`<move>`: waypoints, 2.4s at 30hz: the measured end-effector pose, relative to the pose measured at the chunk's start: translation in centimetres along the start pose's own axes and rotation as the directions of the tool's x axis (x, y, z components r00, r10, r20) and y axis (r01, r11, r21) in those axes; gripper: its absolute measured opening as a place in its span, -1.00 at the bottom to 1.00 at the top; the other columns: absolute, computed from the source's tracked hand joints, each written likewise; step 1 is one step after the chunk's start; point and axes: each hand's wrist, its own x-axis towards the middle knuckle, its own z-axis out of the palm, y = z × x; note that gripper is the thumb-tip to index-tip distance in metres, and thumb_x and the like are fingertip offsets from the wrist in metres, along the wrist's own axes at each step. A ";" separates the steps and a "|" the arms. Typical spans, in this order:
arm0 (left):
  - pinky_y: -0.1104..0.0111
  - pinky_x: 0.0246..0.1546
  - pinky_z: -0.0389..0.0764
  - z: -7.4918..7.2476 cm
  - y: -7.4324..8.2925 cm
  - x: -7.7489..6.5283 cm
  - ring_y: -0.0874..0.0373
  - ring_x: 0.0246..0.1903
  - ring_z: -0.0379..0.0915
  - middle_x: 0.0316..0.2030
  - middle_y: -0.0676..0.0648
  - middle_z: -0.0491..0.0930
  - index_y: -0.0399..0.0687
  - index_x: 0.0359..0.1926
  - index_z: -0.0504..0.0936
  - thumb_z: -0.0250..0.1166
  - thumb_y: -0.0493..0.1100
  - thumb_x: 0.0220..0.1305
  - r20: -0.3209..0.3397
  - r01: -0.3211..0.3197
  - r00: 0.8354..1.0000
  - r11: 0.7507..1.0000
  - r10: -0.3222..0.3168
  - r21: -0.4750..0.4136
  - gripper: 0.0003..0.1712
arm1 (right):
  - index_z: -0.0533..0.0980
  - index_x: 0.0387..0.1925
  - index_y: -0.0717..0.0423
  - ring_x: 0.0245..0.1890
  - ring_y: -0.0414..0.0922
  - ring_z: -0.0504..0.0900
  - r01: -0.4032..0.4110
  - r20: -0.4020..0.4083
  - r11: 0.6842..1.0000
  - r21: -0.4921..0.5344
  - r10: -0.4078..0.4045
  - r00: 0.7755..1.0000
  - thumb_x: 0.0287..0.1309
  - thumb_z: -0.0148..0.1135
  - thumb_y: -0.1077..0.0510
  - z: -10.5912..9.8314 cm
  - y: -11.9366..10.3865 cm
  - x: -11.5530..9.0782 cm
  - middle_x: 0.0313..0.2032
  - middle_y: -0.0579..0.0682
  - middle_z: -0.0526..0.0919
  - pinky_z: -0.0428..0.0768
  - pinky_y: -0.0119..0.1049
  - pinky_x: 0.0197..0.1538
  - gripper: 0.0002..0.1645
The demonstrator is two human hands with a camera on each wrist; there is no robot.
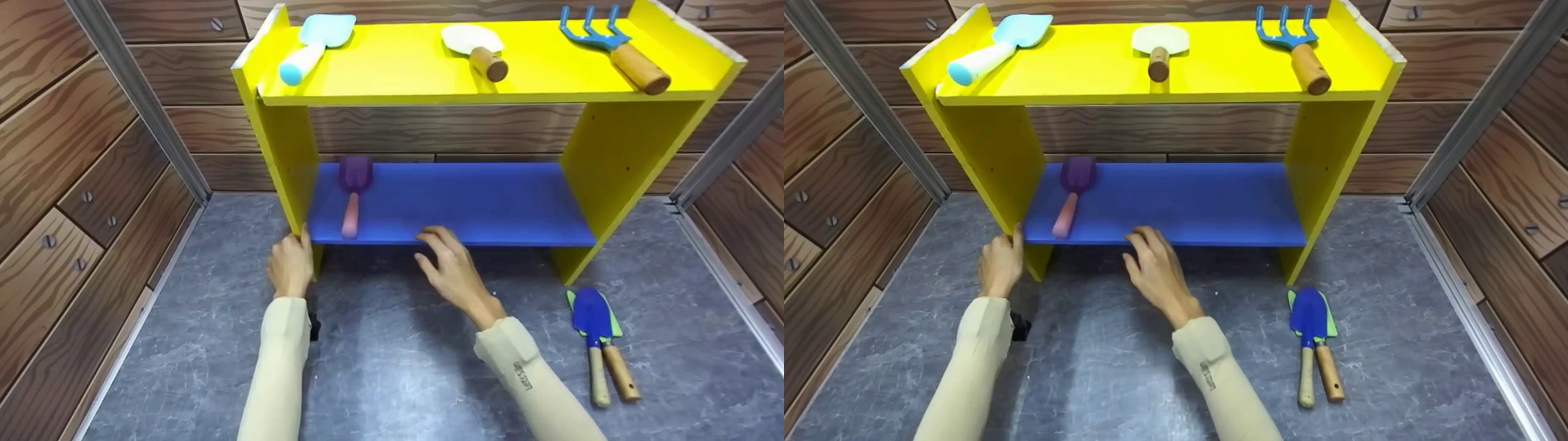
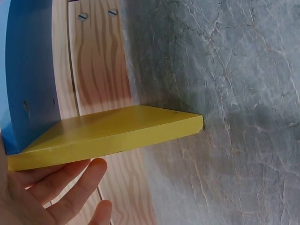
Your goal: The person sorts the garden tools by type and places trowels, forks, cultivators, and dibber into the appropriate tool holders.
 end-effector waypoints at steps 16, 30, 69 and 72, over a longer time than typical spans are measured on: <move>-0.20 -0.28 0.51 0.0 -0.1 0.0 -0.45 -0.28 0.62 -0.30 -0.46 0.67 -0.30 -0.43 0.62 -0.02 0.16 0.58 0.003 0.003 1.000 1.000 -0.003 0.000 -0.34 | 0.58 0.02 0.29 0.05 0.28 0.47 0.081 -0.018 0.885 -0.458 -0.101 0.995 0.15 0.38 0.20 -2.4 2.0 -3.0 0.04 0.27 0.56 0.35 0.29 0.09 -0.59; -0.20 -0.32 0.52 -0.1 -0.3 0.1 -0.46 -0.31 0.61 -0.31 -0.47 0.66 -0.35 -0.40 0.63 -0.02 0.15 0.58 -0.005 0.001 1.000 1.000 -0.001 0.003 -0.33 | 0.56 0.07 0.33 0.02 0.36 0.47 0.058 -0.033 0.843 -0.535 -0.089 0.995 0.06 0.45 0.20 -4.4 2.9 -5.8 0.07 0.39 0.50 0.39 0.28 0.04 -0.47; -0.22 -0.26 0.51 -0.1 0.1 0.0 -0.47 -0.22 0.61 -0.22 -0.48 0.66 -0.34 -0.29 0.63 -0.11 0.20 0.60 0.055 0.037 0.998 0.999 -0.036 -0.018 -0.30 | 0.57 -0.18 0.33 -0.11 0.36 0.52 -0.132 -0.057 0.780 -0.612 0.123 0.991 -0.09 0.53 0.20 -9.7 4.4 -13.1 -0.07 0.37 0.56 0.43 0.30 -0.27 -0.56; -0.21 -0.25 0.51 -0.1 0.1 0.0 -0.46 -0.22 0.61 -0.23 -0.48 0.66 -0.34 -0.29 0.63 -0.10 0.20 0.60 0.056 0.043 0.998 0.999 -0.042 -0.020 -0.30 | 0.57 -0.17 0.34 -0.12 0.37 0.52 -0.146 -0.055 0.775 -0.615 0.142 0.988 -0.09 0.53 0.20 -10.0 4.5 -13.5 -0.08 0.38 0.56 0.44 0.30 -0.28 -0.55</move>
